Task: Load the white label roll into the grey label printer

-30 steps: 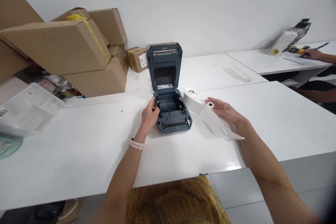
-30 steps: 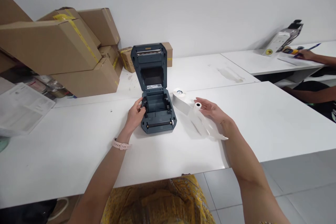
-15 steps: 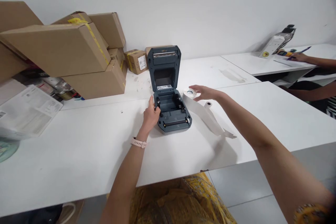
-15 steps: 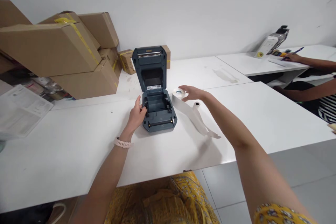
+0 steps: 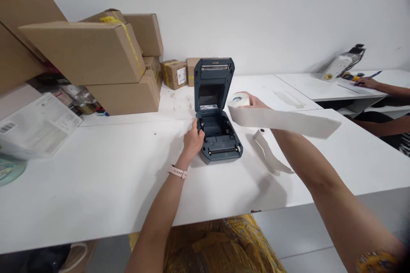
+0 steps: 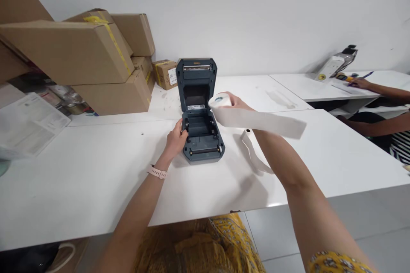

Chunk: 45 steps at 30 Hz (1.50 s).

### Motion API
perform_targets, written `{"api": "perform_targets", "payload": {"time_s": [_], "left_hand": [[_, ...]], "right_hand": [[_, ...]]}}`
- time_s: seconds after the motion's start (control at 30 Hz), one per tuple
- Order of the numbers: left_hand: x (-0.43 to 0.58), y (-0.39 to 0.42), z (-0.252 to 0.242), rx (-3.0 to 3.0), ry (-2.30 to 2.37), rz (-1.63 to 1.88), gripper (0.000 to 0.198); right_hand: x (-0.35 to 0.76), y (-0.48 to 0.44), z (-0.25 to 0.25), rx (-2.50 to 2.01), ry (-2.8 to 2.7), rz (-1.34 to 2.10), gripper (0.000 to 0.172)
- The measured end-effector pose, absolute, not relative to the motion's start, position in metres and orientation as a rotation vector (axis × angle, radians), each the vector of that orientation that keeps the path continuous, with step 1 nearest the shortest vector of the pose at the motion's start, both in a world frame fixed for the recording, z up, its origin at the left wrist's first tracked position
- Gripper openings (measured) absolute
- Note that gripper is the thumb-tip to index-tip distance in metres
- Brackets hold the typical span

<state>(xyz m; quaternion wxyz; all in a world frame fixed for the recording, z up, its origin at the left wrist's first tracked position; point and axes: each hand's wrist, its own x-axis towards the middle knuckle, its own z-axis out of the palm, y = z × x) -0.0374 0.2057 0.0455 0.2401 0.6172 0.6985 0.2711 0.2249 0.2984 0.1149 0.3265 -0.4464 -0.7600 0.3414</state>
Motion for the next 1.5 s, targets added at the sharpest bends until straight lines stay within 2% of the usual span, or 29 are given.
{"api": "perform_targets", "payload": {"time_s": [0.1,0.2,0.43,0.7,0.87,1.0,1.17,1.3,1.5], "left_hand": [[-0.038,0.206,0.044,1.687,1.886,0.774,0.067],[-0.038,0.205,0.045,1.683,1.863,0.798,0.067],[-0.038,0.205,0.046,1.670,1.849,0.811,0.070],[-0.037,0.205,0.044,1.664,1.850,0.814,0.071],[-0.038,0.206,0.043,1.625,1.863,0.847,0.068],[-0.039,0.207,0.042,1.614,1.860,0.863,0.066],[-0.038,0.206,0.041,1.611,1.850,0.883,0.064],[-0.037,0.206,0.040,1.601,1.857,0.911,0.062],[-0.038,0.205,0.041,1.552,1.802,0.988,0.059]], "right_hand": [[0.188,0.292,0.132,-1.051,-2.332,0.912,0.070],[0.160,0.292,0.139,-1.047,-2.603,0.738,0.074],[0.136,0.300,0.119,-1.001,-2.822,0.458,0.065],[0.134,0.316,0.081,-1.050,-2.953,0.433,0.081],[0.133,0.317,0.069,-1.065,-3.010,0.287,0.089],[0.146,0.295,0.063,-0.878,-2.840,0.211,0.076],[0.171,0.232,0.051,-0.866,-2.634,0.321,0.058],[0.174,0.195,0.038,-0.917,-2.615,0.270,0.055],[0.171,0.181,0.028,-0.896,-2.623,0.189,0.061]]}}
